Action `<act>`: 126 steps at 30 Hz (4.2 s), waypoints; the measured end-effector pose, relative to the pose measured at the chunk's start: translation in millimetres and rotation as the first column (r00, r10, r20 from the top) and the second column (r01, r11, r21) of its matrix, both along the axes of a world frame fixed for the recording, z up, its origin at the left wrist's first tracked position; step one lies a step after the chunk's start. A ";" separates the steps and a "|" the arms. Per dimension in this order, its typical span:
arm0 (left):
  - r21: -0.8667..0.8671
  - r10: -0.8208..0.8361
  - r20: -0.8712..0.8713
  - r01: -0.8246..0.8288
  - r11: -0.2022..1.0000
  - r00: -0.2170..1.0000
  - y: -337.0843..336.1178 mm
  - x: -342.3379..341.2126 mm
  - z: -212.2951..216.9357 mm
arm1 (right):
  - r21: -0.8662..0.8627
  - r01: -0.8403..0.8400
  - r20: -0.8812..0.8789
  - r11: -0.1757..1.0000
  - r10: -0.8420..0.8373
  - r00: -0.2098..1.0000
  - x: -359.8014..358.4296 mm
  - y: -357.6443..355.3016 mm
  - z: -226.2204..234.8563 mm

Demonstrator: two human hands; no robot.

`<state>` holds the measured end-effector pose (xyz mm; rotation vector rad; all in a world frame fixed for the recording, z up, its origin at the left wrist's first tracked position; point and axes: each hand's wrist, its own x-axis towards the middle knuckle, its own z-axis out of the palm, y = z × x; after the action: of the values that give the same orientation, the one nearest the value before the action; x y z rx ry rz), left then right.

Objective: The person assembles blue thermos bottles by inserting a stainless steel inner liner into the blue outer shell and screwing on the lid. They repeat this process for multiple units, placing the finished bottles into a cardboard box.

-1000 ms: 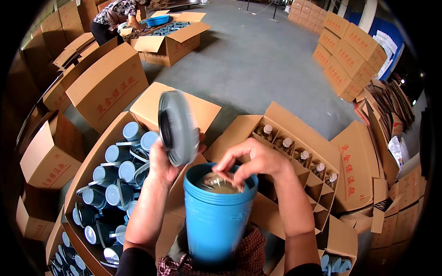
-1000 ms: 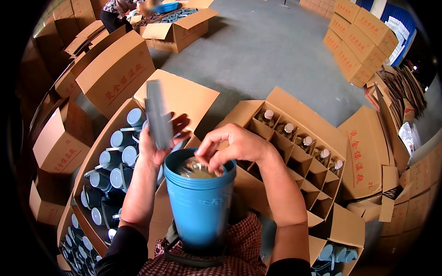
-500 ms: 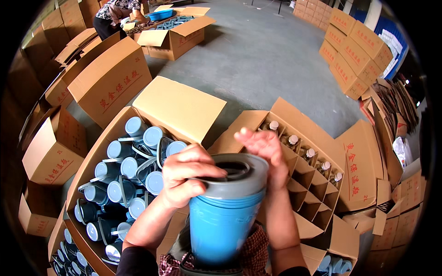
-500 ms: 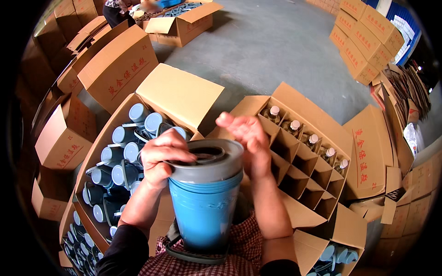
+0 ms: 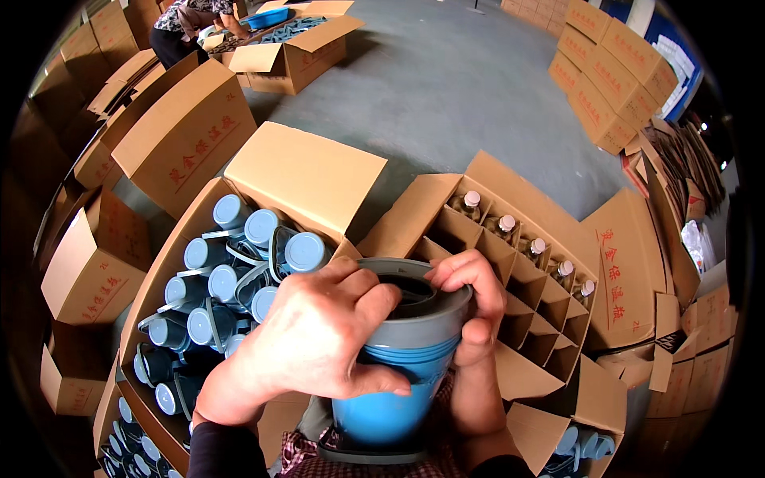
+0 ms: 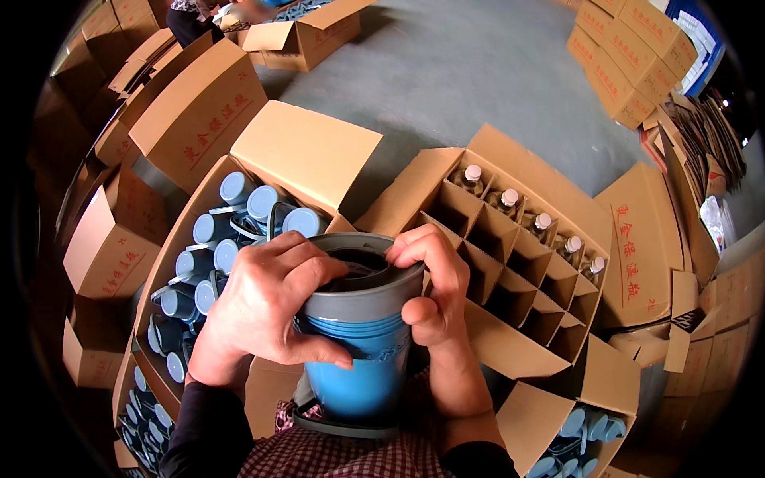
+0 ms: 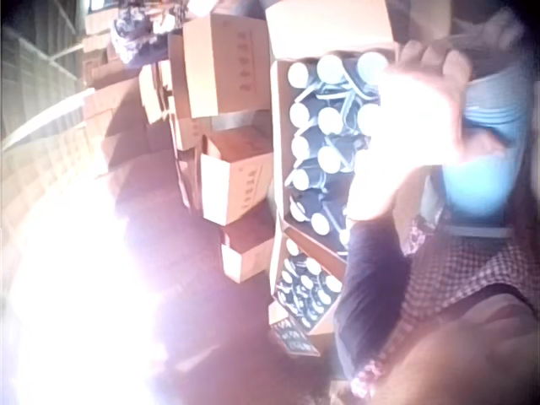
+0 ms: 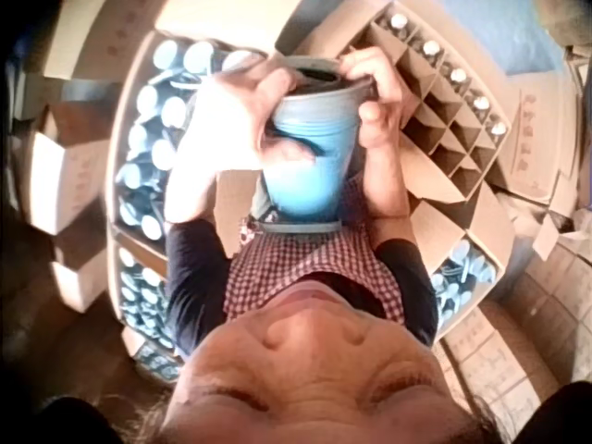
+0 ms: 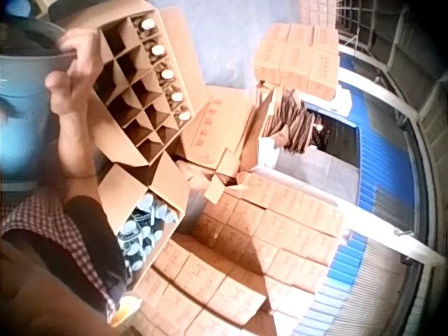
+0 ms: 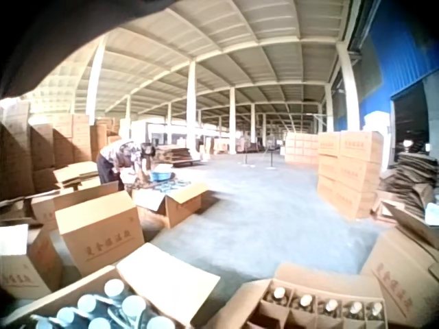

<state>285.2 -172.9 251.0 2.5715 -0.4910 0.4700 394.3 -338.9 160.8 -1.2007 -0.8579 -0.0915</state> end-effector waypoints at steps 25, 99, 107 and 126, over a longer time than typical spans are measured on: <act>-0.188 0.066 0.173 -0.033 0.982 0.983 -20.1 7.4 -24.2 | 0.585 -0.452 -0.452 0.673 0.733 0.508 15.3 41.1 -60.8; -0.932 0.560 -0.361 -0.288 -0.219 0.746 -25.2 -175.3 -190.4 | -0.598 -0.323 0.119 0.733 0.480 0.869 -79.3 -52.9 -6.0; -0.701 0.512 -0.611 -0.112 -0.705 0.603 -14.9 -223.3 -256.4 | -0.701 -0.448 -0.126 0.554 0.522 0.843 -176.2 -135.0 -99.0; -0.095 0.741 -0.292 0.752 -0.652 0.605 96.6 -204.1 -286.1 | -0.586 -0.313 0.515 0.748 0.641 0.569 -229.9 192.4 9.0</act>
<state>81.0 -76.3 -35.1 -0.6049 0.4452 1.2863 164.4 -146.4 169.7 -1.2988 -1.9706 0.1346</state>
